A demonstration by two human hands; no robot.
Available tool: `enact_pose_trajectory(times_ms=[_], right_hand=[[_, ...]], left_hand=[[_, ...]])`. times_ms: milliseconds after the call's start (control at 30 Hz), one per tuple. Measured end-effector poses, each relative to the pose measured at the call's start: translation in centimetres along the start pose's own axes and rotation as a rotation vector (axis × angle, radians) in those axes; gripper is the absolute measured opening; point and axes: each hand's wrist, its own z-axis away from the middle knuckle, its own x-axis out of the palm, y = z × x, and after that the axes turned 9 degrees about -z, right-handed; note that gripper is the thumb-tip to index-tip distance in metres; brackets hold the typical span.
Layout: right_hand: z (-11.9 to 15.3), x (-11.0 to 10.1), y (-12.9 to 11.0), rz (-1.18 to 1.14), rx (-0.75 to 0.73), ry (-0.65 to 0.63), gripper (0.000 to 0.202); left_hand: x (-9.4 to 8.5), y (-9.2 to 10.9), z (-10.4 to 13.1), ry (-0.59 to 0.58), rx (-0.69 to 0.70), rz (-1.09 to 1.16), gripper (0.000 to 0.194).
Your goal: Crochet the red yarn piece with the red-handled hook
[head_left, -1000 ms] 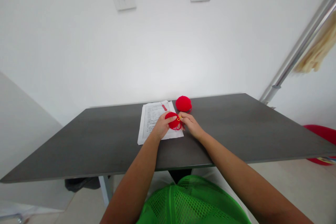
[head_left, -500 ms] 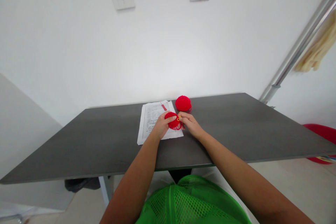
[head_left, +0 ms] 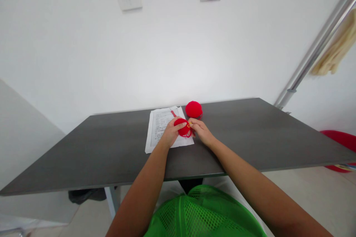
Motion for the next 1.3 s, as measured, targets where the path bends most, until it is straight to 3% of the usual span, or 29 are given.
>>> enact_pose_trajectory(times_ms=[1300], right_hand=[[0.17,-0.16,0.14,0.104,-0.068,0.016,0.019]], left_hand=[[0.16,0.12,0.15,-0.009,0.013,-0.006,0.025]])
